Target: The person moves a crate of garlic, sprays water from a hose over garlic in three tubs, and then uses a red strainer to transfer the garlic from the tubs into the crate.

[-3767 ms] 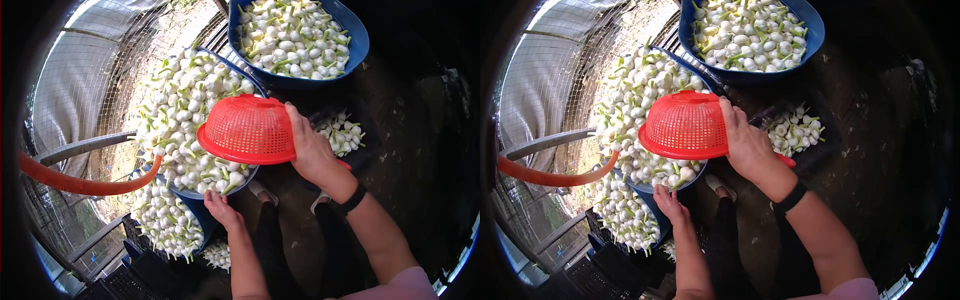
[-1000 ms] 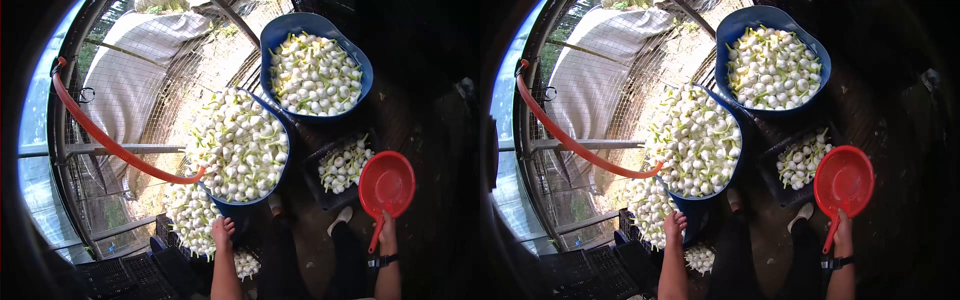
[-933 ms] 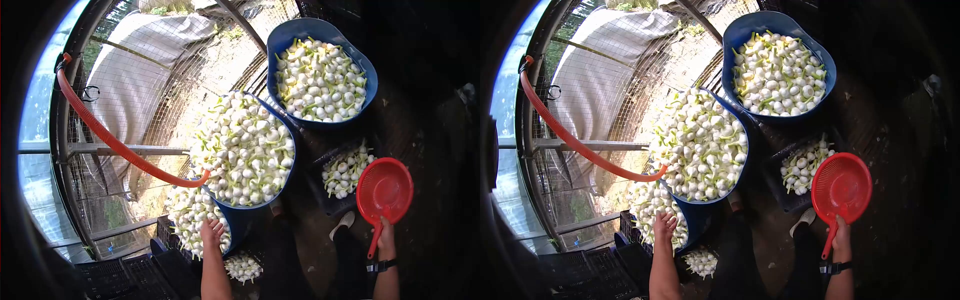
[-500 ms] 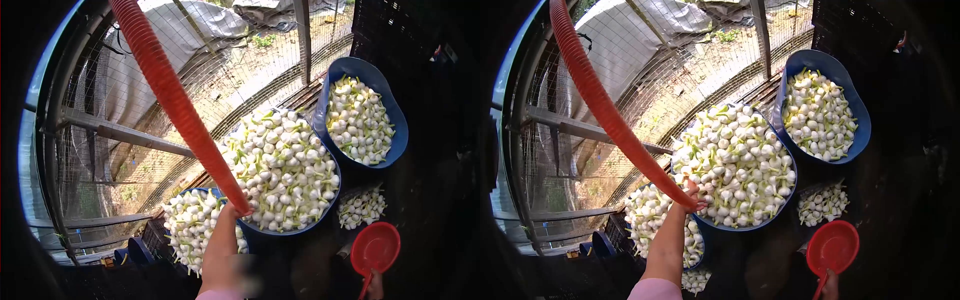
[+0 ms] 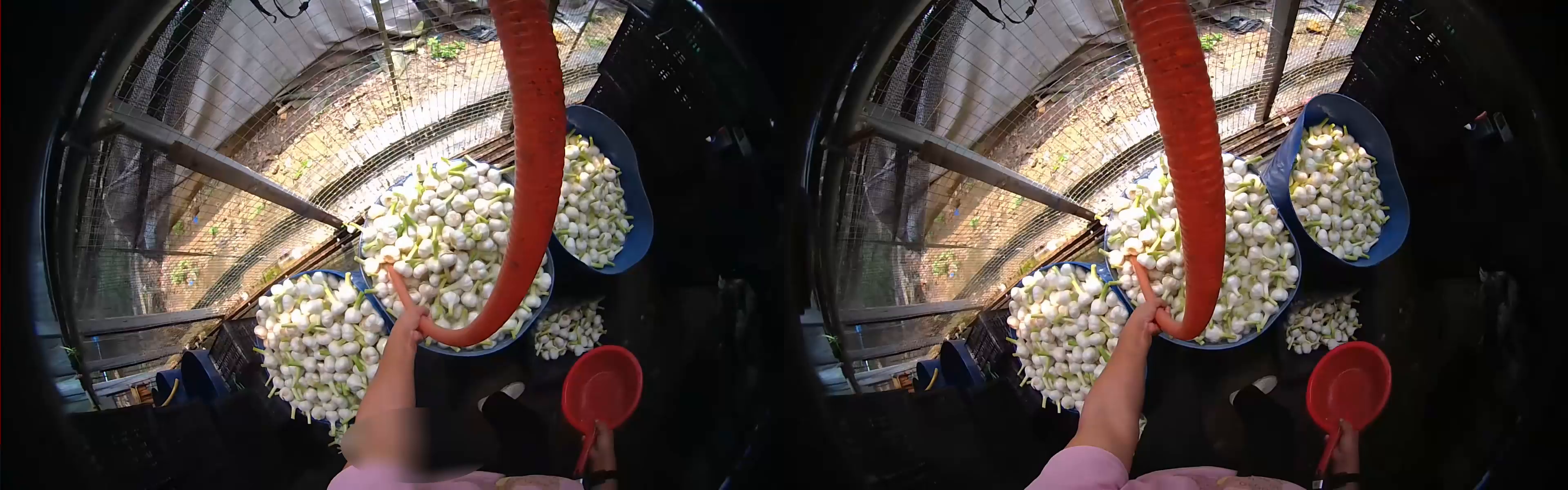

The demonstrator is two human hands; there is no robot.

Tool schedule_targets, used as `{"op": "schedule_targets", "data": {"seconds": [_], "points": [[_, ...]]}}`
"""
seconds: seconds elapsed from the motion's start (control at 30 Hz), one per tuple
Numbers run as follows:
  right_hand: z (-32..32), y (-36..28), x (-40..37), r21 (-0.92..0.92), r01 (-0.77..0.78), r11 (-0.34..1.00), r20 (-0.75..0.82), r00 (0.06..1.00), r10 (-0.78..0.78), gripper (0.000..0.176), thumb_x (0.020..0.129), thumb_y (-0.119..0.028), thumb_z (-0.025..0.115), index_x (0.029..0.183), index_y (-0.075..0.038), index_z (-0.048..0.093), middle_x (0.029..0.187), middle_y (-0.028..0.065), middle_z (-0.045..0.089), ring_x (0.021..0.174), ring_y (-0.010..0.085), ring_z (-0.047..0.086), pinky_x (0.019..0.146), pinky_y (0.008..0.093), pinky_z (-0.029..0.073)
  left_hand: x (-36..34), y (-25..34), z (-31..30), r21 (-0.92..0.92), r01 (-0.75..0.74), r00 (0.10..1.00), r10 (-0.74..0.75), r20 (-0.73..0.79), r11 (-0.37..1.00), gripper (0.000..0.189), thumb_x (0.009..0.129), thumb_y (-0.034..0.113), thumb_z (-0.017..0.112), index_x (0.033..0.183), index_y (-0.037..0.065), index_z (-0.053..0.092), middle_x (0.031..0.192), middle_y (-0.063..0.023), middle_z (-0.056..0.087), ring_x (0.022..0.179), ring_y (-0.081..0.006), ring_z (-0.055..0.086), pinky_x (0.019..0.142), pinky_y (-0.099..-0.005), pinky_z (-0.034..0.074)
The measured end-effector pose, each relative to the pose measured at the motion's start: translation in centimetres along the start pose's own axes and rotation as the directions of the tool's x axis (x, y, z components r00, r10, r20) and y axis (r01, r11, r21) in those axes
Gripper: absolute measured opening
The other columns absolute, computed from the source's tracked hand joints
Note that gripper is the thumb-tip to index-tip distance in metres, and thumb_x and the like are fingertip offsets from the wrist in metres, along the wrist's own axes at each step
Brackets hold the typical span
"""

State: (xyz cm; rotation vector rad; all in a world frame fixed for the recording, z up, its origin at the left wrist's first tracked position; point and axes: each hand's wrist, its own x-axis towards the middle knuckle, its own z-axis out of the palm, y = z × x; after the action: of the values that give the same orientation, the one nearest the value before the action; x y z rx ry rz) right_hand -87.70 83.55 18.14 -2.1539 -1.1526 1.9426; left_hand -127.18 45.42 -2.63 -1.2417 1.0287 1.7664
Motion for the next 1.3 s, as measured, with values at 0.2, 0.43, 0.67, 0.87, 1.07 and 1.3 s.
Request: {"op": "schedule_targets", "data": {"seconds": [0.2,0.43,0.67,0.87,1.07,1.3], "points": [[-2.1,1.0,1.4,0.091,0.028,0.995,0.095,0.995,-0.037,0.033,0.085,-0.013,0.054,0.115,-0.001,0.048,0.092,0.0101,0.062,0.063,0.0188,0.062,0.042,0.0257,0.049,-4.6,-4.4,0.8,0.005,0.016,0.986,-0.016,0.168,1.000,0.011,0.082,0.003,0.058,0.088,0.001,0.050,0.071,-0.0084,0.055,0.061,-0.0213,0.059,0.056,-0.0309,0.053],[-10.6,6.5,1.6,0.233,-0.045,0.972,0.050,0.998,0.034,0.030,0.084,-0.017,0.056,0.109,-0.002,0.052,0.086,0.0083,0.061,0.058,0.0174,0.059,0.043,0.0259,0.049,-11.7,-7.7,3.7,0.130,0.162,0.925,-0.197,0.324,0.978,0.012,0.086,0.009,0.054,0.083,0.004,0.043,0.067,-0.0063,0.052,0.056,-0.0156,0.053,0.049,-0.0291,0.049],[-18.0,12.6,1.0,0.347,-0.085,0.934,-0.031,0.994,0.102,0.031,0.083,-0.026,0.061,0.105,-0.007,0.054,0.083,0.0045,0.059,0.055,0.0150,0.055,0.045,0.0258,0.048,-16.5,-12.4,11.0,0.302,0.273,0.842,-0.379,0.385,0.913,0.012,0.088,0.012,0.050,0.085,0.000,0.048,0.069,-0.0042,0.052,0.056,-0.0127,0.053,0.046,-0.0232,0.049],[-21.1,16.3,-0.7,0.441,-0.056,0.896,-0.134,0.983,0.128,0.037,0.084,-0.028,0.061,0.113,-0.008,0.053,0.090,0.0040,0.060,0.065,0.0148,0.056,0.050,0.0271,0.048,-15.0,-15.1,18.3,0.352,0.378,0.723,-0.511,0.466,0.856,0.015,0.089,0.010,0.052,0.096,-0.002,0.053,0.077,-0.0041,0.055,0.062,-0.0116,0.054,0.051,-0.0221,0.046],[-20.9,18.9,-3.5,0.471,-0.043,0.881,-0.167,0.976,0.137,0.036,0.085,-0.026,0.059,0.114,-0.005,0.052,0.093,0.0057,0.061,0.065,0.0160,0.057,0.050,0.0278,0.048,-13.8,-16.3,23.1,0.431,0.401,0.654,-0.582,0.483,0.808,0.022,0.088,0.010,0.052,0.104,-0.005,0.051,0.077,-0.0045,0.053,0.061,-0.0118,0.054,0.048,-0.0219,0.047],[-18.8,19.5,-3.6,0.522,-0.062,0.851,-0.206,0.958,0.197,0.036,0.085,-0.025,0.058,0.114,-0.005,0.051,0.091,0.0068,0.061,0.063,0.0169,0.057,0.047,0.0281,0.048,-14.6,-17.1,26.5,0.615,0.319,0.577,-0.663,0.478,0.721,0.023,0.090,0.013,0.050,0.108,-0.002,0.050,0.076,-0.0013,0.050,0.062,-0.0102,0.053,0.044,-0.0218,0.044]]}}
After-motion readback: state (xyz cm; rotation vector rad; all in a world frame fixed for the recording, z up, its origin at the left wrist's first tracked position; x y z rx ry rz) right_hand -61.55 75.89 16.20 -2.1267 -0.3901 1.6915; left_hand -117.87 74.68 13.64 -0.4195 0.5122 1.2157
